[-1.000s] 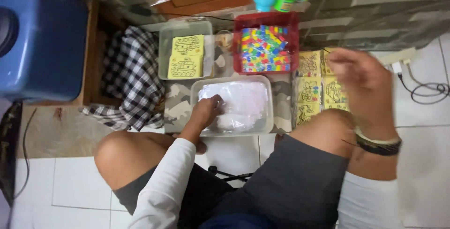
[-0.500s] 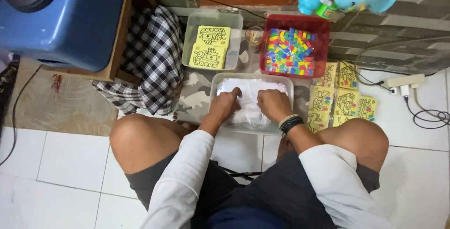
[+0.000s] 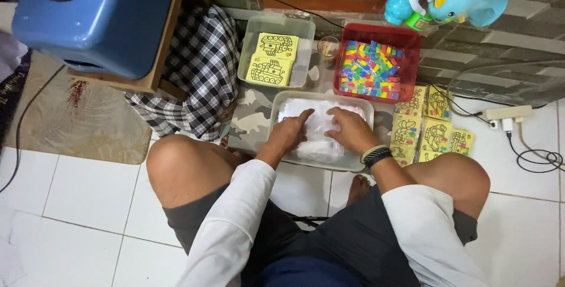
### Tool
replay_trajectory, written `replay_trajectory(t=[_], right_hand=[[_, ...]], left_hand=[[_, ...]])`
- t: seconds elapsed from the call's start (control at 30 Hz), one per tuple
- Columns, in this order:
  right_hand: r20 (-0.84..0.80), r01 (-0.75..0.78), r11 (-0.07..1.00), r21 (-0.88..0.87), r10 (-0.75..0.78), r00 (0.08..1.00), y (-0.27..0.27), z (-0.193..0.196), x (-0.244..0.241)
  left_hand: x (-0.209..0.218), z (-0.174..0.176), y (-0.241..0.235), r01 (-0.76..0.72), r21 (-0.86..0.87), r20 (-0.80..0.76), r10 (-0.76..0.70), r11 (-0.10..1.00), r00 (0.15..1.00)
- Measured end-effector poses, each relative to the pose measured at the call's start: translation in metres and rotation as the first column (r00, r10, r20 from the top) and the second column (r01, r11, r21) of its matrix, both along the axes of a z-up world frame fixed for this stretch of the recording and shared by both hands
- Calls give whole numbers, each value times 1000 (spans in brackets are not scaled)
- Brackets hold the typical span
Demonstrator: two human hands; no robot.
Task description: The person places a printed sticker and small multi-colored blocks into a small transparent plastic bag by hand, handling one sticker at a time.
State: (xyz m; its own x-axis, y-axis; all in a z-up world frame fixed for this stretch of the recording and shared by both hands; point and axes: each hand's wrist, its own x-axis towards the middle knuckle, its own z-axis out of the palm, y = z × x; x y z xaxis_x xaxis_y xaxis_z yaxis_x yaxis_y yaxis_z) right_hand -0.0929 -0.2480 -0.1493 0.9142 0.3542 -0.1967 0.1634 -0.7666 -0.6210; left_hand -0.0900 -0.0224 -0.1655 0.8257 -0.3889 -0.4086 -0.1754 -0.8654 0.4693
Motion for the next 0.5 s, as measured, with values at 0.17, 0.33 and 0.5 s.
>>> replay_trajectory(t=[0.17, 0.33, 0.5], right_hand=[[94, -21, 998, 60, 15, 995, 6, 4, 2], [202, -115, 964, 241, 66, 977, 4, 34, 2], [277, -104, 905, 412, -16, 961, 0, 86, 5]], left_hand=[[-2, 4, 3, 0, -31, -8, 0, 1000, 1000], [-6, 37, -8, -6, -58, 214, 18, 998, 977], [5, 72, -13, -25, -428, 143, 95, 903, 985]])
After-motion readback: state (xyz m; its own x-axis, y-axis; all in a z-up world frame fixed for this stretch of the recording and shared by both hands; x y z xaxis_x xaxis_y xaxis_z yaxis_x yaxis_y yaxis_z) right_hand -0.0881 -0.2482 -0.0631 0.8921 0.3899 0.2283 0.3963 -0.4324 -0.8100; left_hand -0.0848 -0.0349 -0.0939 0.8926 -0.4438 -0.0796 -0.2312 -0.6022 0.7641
